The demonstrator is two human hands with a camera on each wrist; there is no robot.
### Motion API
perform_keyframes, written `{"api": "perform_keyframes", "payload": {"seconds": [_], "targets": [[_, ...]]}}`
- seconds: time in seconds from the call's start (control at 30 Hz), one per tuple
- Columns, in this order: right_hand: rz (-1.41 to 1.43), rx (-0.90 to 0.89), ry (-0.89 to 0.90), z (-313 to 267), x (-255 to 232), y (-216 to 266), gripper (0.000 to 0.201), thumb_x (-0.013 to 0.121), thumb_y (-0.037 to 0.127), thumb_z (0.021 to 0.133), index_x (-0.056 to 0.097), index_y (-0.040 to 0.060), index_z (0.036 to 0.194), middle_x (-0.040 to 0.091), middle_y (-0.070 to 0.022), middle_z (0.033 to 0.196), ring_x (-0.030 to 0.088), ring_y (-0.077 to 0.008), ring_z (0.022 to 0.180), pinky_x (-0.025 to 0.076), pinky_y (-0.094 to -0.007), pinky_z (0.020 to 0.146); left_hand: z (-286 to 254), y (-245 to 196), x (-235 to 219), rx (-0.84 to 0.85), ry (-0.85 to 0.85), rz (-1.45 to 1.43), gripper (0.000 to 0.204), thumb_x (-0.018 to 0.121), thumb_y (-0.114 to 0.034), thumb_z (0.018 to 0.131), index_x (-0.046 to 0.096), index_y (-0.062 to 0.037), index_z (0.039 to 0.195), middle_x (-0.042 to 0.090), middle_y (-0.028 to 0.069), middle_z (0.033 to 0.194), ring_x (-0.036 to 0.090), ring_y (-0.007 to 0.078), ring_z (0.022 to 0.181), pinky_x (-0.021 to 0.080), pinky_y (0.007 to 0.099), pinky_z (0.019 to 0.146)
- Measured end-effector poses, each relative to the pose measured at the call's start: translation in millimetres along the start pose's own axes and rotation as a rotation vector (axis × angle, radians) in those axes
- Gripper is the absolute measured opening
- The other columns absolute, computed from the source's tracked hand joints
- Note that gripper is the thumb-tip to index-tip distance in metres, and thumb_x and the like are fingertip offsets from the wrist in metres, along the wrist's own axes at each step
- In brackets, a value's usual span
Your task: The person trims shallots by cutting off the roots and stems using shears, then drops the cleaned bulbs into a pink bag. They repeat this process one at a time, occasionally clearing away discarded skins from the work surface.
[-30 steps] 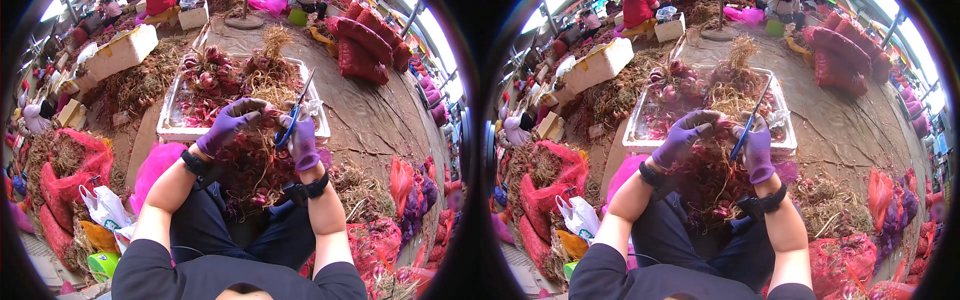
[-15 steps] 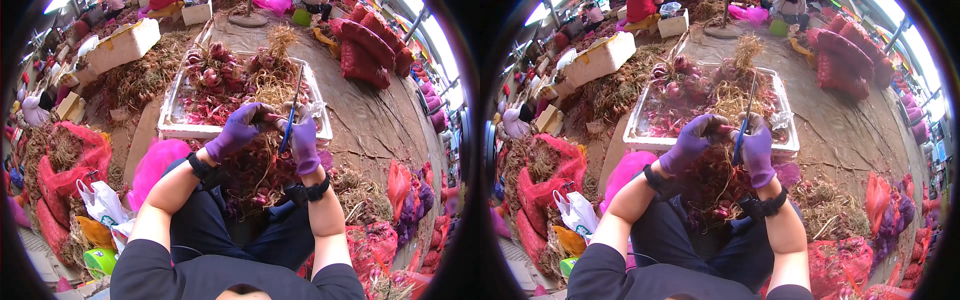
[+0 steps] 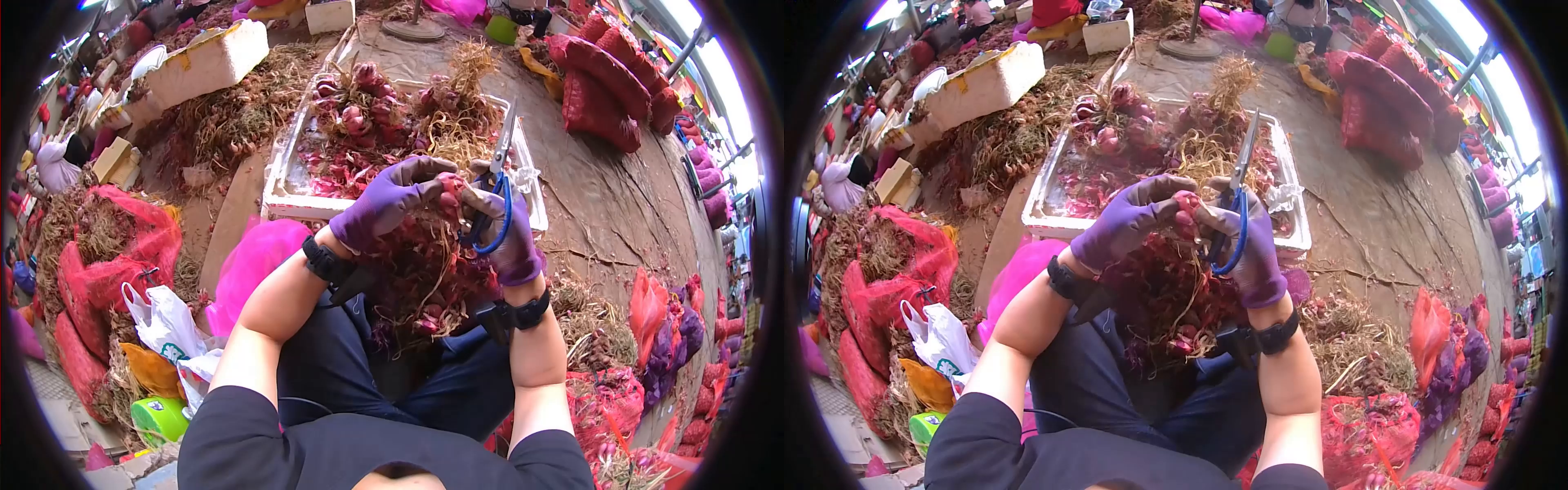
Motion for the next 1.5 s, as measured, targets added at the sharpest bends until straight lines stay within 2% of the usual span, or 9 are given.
{"api": "perform_keyframes", "payload": {"seconds": [0.17,0.27,0.33,0.67,0.87,1.03,1.13,1.3,1.5], "targets": [[-0.203,-0.153,-0.039,11.9,-6.0,-8.7,0.052,0.068,0.006,0.086,0.041,-0.0002,0.130,0.065,-0.0139,0.101,0.070,-0.0200,0.080,0.057,-0.0266,0.065,5.0,7.8,-12.9,0.170,0.005,0.271,0.034,0.055,-0.012,0.098,0.053,0.0012,0.129,0.064,0.0073,0.112,0.063,0.0143,0.101,0.051,0.0290,0.093],[-0.264,-0.161,-0.068,9.1,-3.2,-11.3,0.043,0.060,-0.006,0.085,0.047,-0.0001,0.125,0.066,-0.0091,0.096,0.065,-0.0118,0.071,0.052,-0.0217,0.060,6.5,13.6,-13.7,0.152,0.032,0.173,0.032,0.053,-0.004,0.097,0.053,0.0022,0.129,0.063,0.0078,0.117,0.060,0.0143,0.108,0.049,0.0295,0.096],[-0.318,-0.125,-0.094,6.2,-1.7,-10.4,0.042,0.060,-0.007,0.085,0.049,0.0007,0.125,0.064,-0.0042,0.090,0.057,-0.0061,0.063,0.048,-0.0192,0.056,4.7,13.1,-10.0,0.359,0.001,0.278,0.034,0.052,0.007,0.093,0.055,0.0018,0.126,0.061,0.0080,0.122,0.058,0.0141,0.111,0.047,0.0289,0.098],[-0.405,-0.228,-0.109,13.4,-13.7,-15.5,0.043,0.060,-0.008,0.083,0.050,0.0008,0.125,0.066,-0.0077,0.092,0.060,-0.0081,0.069,0.050,-0.0199,0.060,4.5,12.0,-11.7,0.295,0.084,0.394,0.029,0.056,0.015,0.085,0.062,-0.0005,0.108,0.064,0.0027,0.106,0.060,0.0102,0.099,0.049,0.0251,0.090],[-0.026,-0.162,-0.132,12.3,-29.3,-2.9,0.046,0.066,-0.001,0.082,0.049,0.0010,0.125,0.067,-0.0118,0.092,0.062,-0.0138,0.069,0.054,-0.0238,0.065,1.0,7.6,-22.6,0.106,0.127,0.614,0.028,0.054,0.016,0.085,0.061,0.0014,0.107,0.063,0.0059,0.111,0.058,0.0108,0.102,0.047,0.0275,0.093],[-0.158,-0.168,-0.179,14.4,-25.9,2.6,0.044,0.067,0.003,0.084,0.049,0.0013,0.125,0.067,-0.0120,0.095,0.063,-0.0131,0.071,0.054,-0.0222,0.065,2.2,6.0,-17.3,0.119,0.044,0.269,0.016,0.051,0.002,0.095,0.061,0.0009,0.108,0.066,0.0066,0.107,0.061,0.0149,0.103,0.047,0.0315,0.096],[-0.094,-0.122,0.034,18.1,-21.1,-0.7,0.050,0.068,0.006,0.087,0.043,-0.0011,0.130,0.066,-0.0146,0.106,0.065,-0.0131,0.080,0.054,-0.0234,0.069,5.8,10.1,-26.4,0.166,0.003,0.211,0.018,0.051,0.003,0.094,0.059,0.0021,0.110,0.066,0.0076,0.106,0.062,0.0152,0.100,0.048,0.0303,0.094],[-0.084,-0.083,0.166,13.9,-4.9,-11.0,0.055,0.069,0.010,0.087,0.040,-0.0025,0.131,0.061,-0.0168,0.117,0.065,-0.0151,0.094,0.054,-0.0278,0.079,5.1,13.4,-26.6,0.096,-0.035,0.437,0.024,0.048,0.009,0.090,0.060,0.0022,0.109,0.066,0.0054,0.102,0.062,0.0122,0.094,0.049,0.0273,0.088],[-0.028,-0.106,0.019,13.4,-1.9,-24.5,0.052,0.066,0.002,0.085,0.039,-0.0030,0.129,0.064,-0.0169,0.107,0.065,-0.0196,0.098,0.055,-0.0293,0.086,4.4,15.0,-19.7,0.179,-0.184,0.522,0.022,0.049,0.005,0.090,0.061,0.0008,0.108,0.065,0.0035,0.099,0.061,0.0104,0.090,0.050,0.0271,0.083]]}}
Point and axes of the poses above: each hand's wrist, its own z-axis towards the middle knuckle, its own x-axis out of the palm, y = z × x, the point moved 2 cm from there along z, towards the middle knuckle
